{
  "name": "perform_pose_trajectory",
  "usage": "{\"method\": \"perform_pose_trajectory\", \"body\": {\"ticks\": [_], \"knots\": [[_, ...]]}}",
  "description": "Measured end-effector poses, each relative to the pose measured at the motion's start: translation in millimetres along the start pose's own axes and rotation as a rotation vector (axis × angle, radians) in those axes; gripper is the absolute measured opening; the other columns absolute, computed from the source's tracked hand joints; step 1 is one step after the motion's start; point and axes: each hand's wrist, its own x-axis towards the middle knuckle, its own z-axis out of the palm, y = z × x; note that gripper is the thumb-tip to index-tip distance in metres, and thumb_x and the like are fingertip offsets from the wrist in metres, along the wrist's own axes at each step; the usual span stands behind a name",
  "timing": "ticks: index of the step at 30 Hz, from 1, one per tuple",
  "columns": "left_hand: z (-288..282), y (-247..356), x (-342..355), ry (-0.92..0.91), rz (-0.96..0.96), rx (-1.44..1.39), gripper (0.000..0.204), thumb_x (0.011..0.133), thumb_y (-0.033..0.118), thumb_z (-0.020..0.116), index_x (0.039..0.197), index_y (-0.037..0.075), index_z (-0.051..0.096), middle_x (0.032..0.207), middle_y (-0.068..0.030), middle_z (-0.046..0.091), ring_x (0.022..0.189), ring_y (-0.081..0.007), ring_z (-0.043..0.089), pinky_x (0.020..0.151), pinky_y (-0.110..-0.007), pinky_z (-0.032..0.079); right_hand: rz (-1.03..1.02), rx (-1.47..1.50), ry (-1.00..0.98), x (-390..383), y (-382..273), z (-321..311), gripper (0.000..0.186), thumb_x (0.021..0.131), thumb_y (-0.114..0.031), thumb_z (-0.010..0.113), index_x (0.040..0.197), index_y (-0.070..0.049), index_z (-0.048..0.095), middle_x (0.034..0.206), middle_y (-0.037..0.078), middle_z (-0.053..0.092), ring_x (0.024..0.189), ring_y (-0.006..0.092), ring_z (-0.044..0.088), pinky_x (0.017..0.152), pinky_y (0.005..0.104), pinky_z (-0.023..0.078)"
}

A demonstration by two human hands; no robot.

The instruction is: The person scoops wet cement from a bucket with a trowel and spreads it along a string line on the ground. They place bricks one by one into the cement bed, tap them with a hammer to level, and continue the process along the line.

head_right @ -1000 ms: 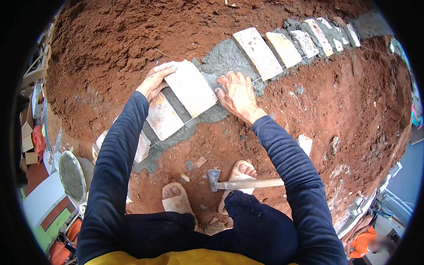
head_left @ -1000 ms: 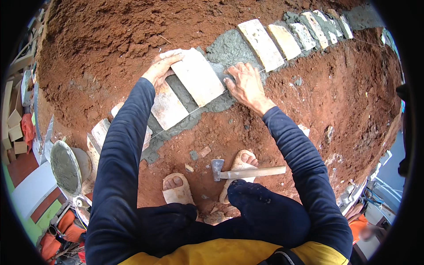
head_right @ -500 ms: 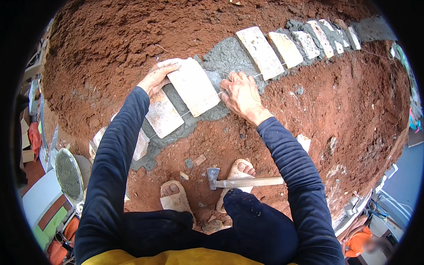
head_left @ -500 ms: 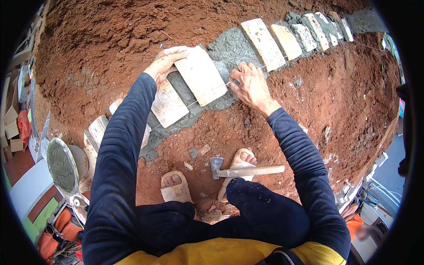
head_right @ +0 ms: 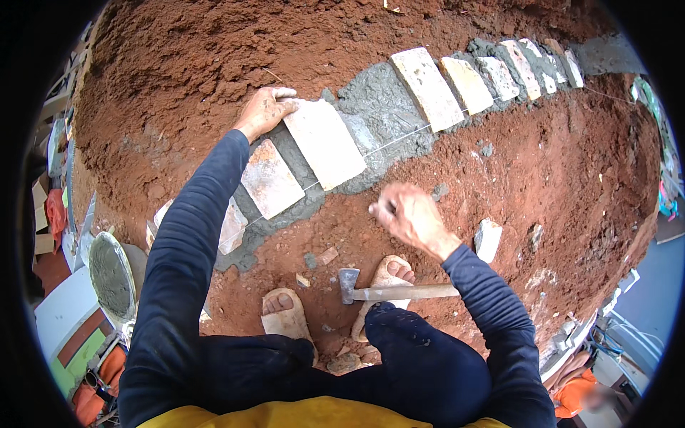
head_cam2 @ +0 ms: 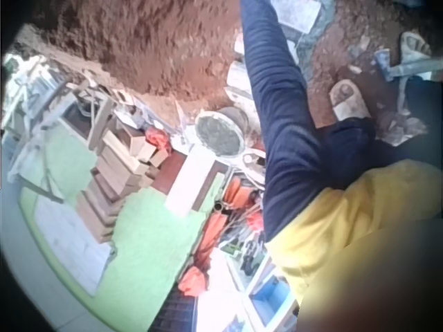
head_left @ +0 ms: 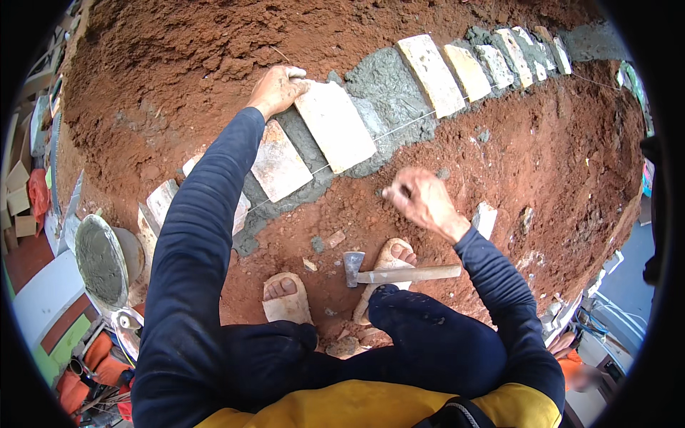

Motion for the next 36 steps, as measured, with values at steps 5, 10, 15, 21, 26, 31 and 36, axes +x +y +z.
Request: {"method": "perform_pose_trajectory", "body": {"ticks": [5, 10, 15, 21, 26, 31, 36], "knots": [[6.3, 10.2, -14.0, -0.186, 0.004, 0.188, 0.103, 0.077, 0.044, 0.089, 0.161, 0.008, 0.043, 0.158, -0.0181, 0.052, 0.146, -0.0318, 0.050, 0.122, -0.042, 0.039, 0.030, -0.383, -0.724, -132.6, -18.7, 71.9, 0.071, 0.087, -0.067, 0.074, 0.123, -0.006, 0.067, 0.115, 0.020, 0.067, 0.098, 0.0377, 0.073, 0.077, 0.0490, 0.061], [19.9, 17.1, -30.8, -0.104, 0.029, 0.260, 0.107, 0.078, 0.042, 0.089, 0.164, 0.008, 0.035, 0.162, -0.0186, 0.046, 0.151, -0.0342, 0.043, 0.125, -0.044, 0.036, 0.199, -0.169, -0.665, -154.6, -29.6, 64.7, 0.069, 0.090, -0.056, 0.075, 0.134, -0.005, 0.060, 0.108, 0.026, 0.072, 0.099, 0.0432, 0.074, 0.085, 0.0528, 0.060], [19.4, 9.4, -32.4, -0.138, 0.077, 0.234, 0.104, 0.084, 0.037, 0.085, 0.167, 0.010, 0.028, 0.166, -0.0197, 0.040, 0.154, -0.0363, 0.038, 0.127, -0.045, 0.033, 0.397, 0.316, -0.427, -125.5, -79.6, -13.9, 0.049, 0.090, -0.040, 0.078, 0.121, -0.005, 0.063, 0.089, 0.016, 0.072, 0.089, 0.0318, 0.075, 0.078, 0.0459, 0.058], [19.5, 9.0, -40.5, -0.178, 0.050, 0.143, 0.105, 0.085, 0.025, 0.081, 0.170, 0.015, 0.020, 0.168, -0.0212, 0.034, 0.156, -0.0385, 0.032, 0.128, -0.048, 0.031, 0.097, 0.611, 0.427, -34.9, -103.4, -66.9, 0.028, 0.091, -0.020, 0.079, 0.110, -0.003, 0.068, 0.118, 0.014, 0.069, 0.116, 0.0229, 0.067, 0.097, 0.0373, 0.055], [16.0, 13.8, -39.7, -0.191, 0.027, 0.208, 0.105, 0.086, 0.027, 0.079, 0.170, 0.018, 0.017, 0.169, -0.0178, 0.033, 0.158, -0.0366, 0.028, 0.128, -0.060, 0.022, -0.138, 0.519, 0.403, 33.4, -99.4, -62.1, 0.021, 0.098, -0.004, 0.069, 0.118, -0.001, 0.066, 0.129, 0.017, 0.069, 0.124, 0.0267, 0.065, 0.109, 0.0407, 0.051], [25.3, 8.9, -37.8, -0.152, 0.030, 0.262, 0.105, 0.086, 0.033, 0.079, 0.170, 0.017, 0.019, 0.169, -0.0155, 0.037, 0.157, -0.0344, 0.032, 0.123, -0.065, 0.021, -0.096, 0.515, 0.305, 56.7, -97.0, -32.5, 0.024, 0.098, -0.007, 0.072, 0.121, -0.005, 0.070, 0.129, 0.013, 0.070, 0.122, 0.0252, 0.065, 0.103, 0.0411, 0.054], [28.4, 4.1, -33.4, -0.160, 0.045, 0.290, 0.103, 0.087, 0.037, 0.078, 0.169, 0.015, 0.021, 0.169, -0.0152, 0.036, 0.157, -0.0322, 0.033, 0.124, -0.061, 0.023, -0.072, 0.526, 0.314, 59.0, -90.6, -30.6, 0.024, 0.098, -0.008, 0.072, 0.121, -0.005, 0.068, 0.129, 0.012, 0.071, 0.118, 0.0236, 0.066, 0.102, 0.0406, 0.054]]}}
